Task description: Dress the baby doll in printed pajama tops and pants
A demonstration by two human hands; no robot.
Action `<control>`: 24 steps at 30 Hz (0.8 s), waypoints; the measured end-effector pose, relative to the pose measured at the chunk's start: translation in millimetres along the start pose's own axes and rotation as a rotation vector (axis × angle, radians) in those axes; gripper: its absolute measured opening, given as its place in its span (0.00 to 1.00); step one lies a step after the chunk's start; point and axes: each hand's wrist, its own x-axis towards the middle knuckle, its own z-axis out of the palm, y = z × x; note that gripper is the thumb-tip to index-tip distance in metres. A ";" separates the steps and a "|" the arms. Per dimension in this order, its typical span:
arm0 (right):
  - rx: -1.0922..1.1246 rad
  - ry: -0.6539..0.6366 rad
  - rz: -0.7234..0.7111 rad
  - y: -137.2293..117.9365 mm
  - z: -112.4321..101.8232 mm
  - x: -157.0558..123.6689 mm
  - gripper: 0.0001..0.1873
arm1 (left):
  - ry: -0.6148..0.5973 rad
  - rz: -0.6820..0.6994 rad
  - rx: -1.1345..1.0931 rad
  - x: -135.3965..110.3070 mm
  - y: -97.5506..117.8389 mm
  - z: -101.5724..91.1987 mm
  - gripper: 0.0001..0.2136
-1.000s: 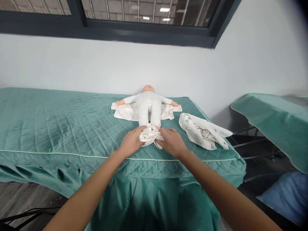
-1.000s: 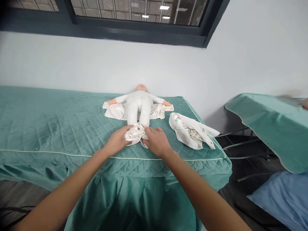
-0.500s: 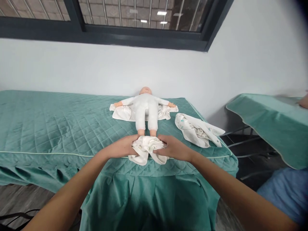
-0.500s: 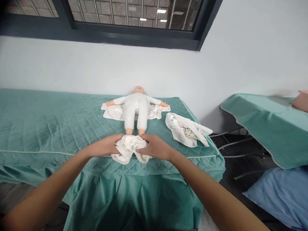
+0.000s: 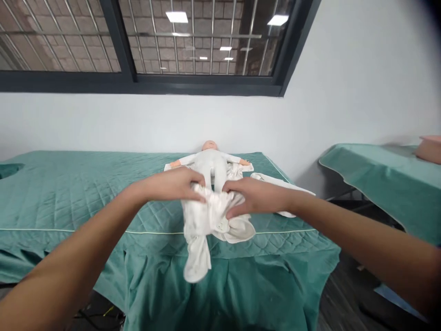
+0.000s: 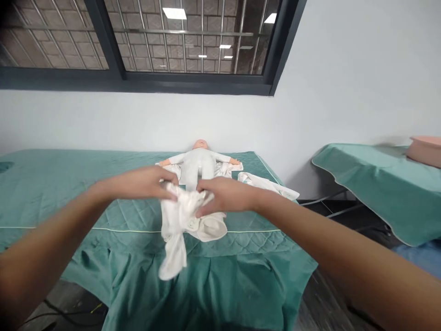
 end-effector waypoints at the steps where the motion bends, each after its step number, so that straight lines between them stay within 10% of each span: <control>1: 0.022 0.051 -0.008 -9.6 -10.1 0.8 0.24 | 0.138 0.016 0.026 -1.8 5.8 -8.3 0.12; 8: 0.325 0.273 -0.079 -70.2 -49.6 10.4 0.22 | 0.740 0.251 -0.012 -21.8 42.6 -37.6 0.06; 15: 0.184 0.485 -0.176 -106.5 -65.7 -5.8 0.22 | 0.696 0.237 -0.179 -38.6 61.2 -50.8 0.05; 24: -0.032 0.254 0.065 -77.9 -71.1 -23.3 0.28 | 0.504 0.048 0.118 -56.3 61.1 -57.8 0.17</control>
